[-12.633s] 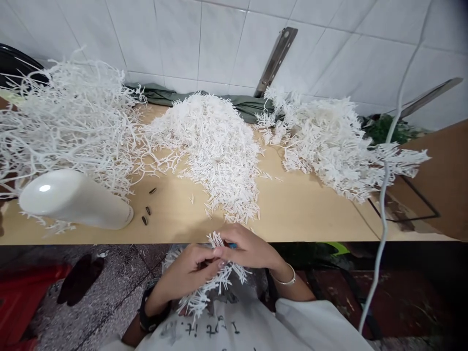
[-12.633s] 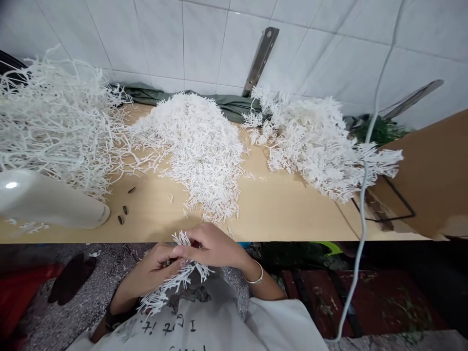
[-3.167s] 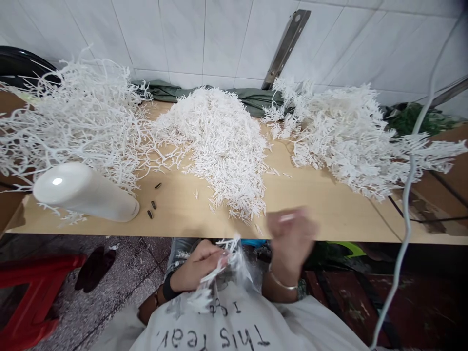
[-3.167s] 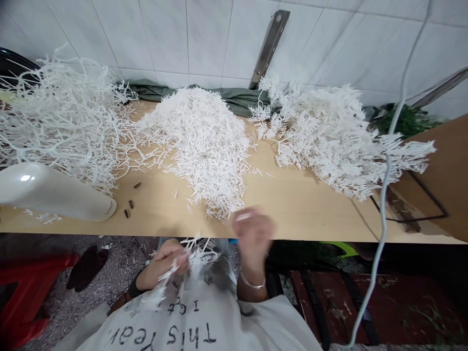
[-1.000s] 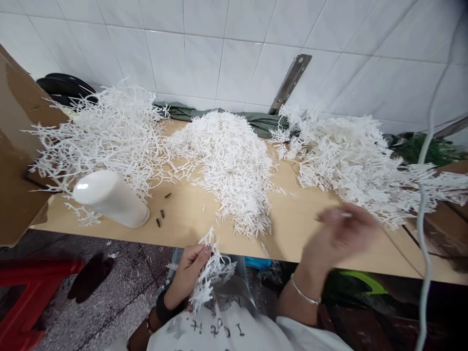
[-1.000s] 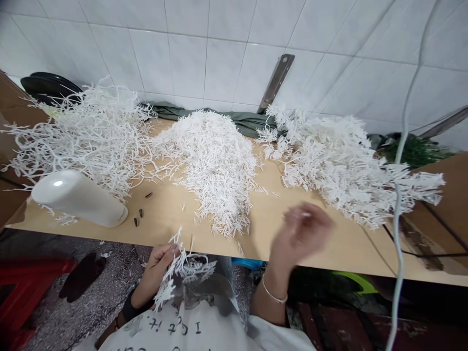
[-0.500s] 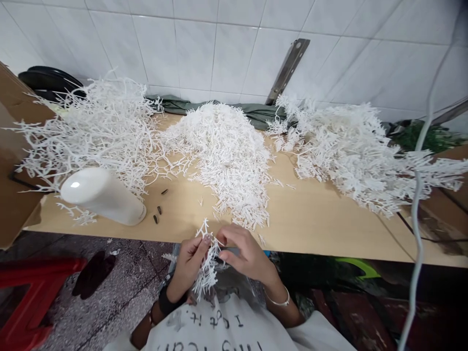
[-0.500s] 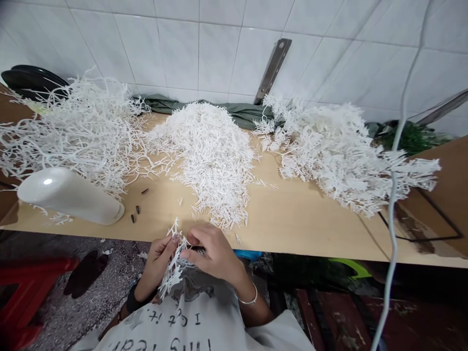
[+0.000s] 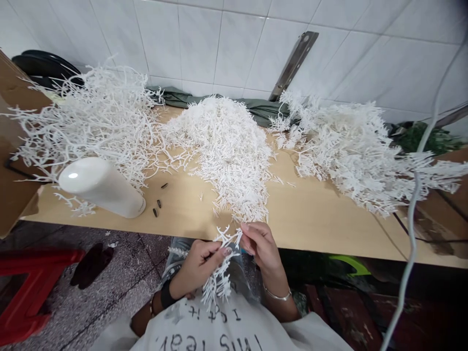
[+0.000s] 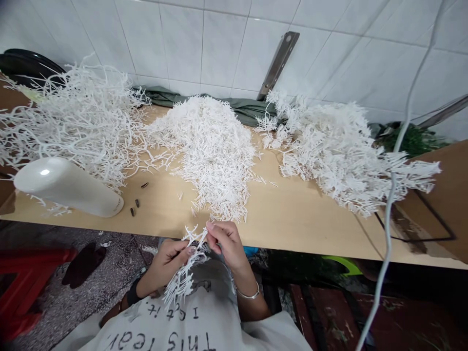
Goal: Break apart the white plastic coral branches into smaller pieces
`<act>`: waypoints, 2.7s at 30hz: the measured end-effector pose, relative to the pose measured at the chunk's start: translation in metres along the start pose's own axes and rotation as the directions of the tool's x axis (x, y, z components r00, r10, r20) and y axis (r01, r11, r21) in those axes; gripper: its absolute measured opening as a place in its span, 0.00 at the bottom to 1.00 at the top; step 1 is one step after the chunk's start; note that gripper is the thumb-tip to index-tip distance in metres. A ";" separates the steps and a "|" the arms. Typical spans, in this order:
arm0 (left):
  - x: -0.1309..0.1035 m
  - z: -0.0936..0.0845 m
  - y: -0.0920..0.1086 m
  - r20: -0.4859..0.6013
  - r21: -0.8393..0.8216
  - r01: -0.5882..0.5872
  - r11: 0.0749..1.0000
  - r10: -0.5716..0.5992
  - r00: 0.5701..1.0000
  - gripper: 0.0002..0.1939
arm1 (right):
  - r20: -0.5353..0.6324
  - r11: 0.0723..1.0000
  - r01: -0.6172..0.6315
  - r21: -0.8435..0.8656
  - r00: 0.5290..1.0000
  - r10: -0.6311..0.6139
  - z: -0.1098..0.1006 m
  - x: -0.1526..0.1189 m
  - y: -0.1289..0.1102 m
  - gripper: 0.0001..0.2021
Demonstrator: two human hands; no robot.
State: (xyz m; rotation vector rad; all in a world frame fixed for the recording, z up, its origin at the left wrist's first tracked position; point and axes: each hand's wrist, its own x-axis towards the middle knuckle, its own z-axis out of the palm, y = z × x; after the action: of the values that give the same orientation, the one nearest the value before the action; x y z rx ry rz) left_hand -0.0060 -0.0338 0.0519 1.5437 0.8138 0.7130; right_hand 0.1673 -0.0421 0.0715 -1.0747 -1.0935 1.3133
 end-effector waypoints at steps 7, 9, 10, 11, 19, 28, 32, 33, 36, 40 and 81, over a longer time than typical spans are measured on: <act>0.002 0.001 0.010 0.101 0.070 -0.135 0.988 0.128 0.987 0.21 | -0.055 0.977 0.072 0.202 0.997 -0.062 0.011 -0.001 -0.003 0.26; 0.002 0.001 0.011 0.114 0.073 -0.151 0.986 0.142 0.983 0.22 | -0.157 0.966 0.150 0.211 0.981 -0.118 0.002 0.001 -0.009 0.24; 0.001 0.000 0.009 0.118 0.067 -0.153 0.986 0.144 0.982 0.22 | -0.260 0.948 0.238 0.211 0.949 -0.180 -0.007 0.001 -0.014 0.22; -0.001 0.000 0.007 0.113 0.057 -0.143 0.988 0.136 0.984 0.23 | -0.397 0.917 0.348 0.196 0.883 -0.250 -0.021 0.000 -0.021 0.20; -0.007 -0.013 -0.024 -0.308 -0.058 0.064 0.996 -0.079 0.948 0.29 | -0.649 0.638 0.546 -0.544 0.208 -0.732 -0.107 -0.016 -0.056 0.13; -0.001 -0.012 -0.017 -0.348 -0.068 0.065 0.996 -0.084 0.934 0.30 | -0.140 0.475 0.164 -0.864 0.829 -0.541 -0.049 0.029 -0.008 0.10; -0.002 -0.009 -0.019 -0.317 -0.071 0.071 0.995 -0.090 0.944 0.29 | 0.084 0.627 0.354 -0.694 0.905 -0.418 -0.018 0.014 -0.017 0.07; -0.002 -0.009 -0.020 -0.316 -0.074 0.069 0.995 -0.089 0.945 0.29 | 0.151 0.652 0.374 -0.659 0.916 -0.373 -0.012 0.012 -0.019 0.06; -0.002 -0.008 -0.020 -0.323 -0.080 0.057 0.995 -0.080 0.943 0.30 | 0.322 0.672 0.412 -0.616 0.909 -0.263 0.000 0.010 -0.019 0.15; 0.000 -0.009 -0.019 -0.327 -0.065 0.035 0.997 -0.055 0.943 0.29 | 0.410 0.663 0.453 -0.597 0.882 -0.233 0.006 0.012 -0.009 0.22; -0.016 -0.022 -0.038 -0.363 -0.135 0.123 0.983 -0.165 0.917 0.31 | -0.530 0.606 0.357 -0.710 0.295 -0.795 -0.081 0.000 -0.032 0.07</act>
State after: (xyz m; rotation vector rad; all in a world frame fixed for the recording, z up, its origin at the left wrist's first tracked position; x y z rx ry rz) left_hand -0.0365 -0.0319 0.0167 1.2497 1.1401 0.9418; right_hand 0.2523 -0.0395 0.0894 -1.2262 -0.8992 -0.2048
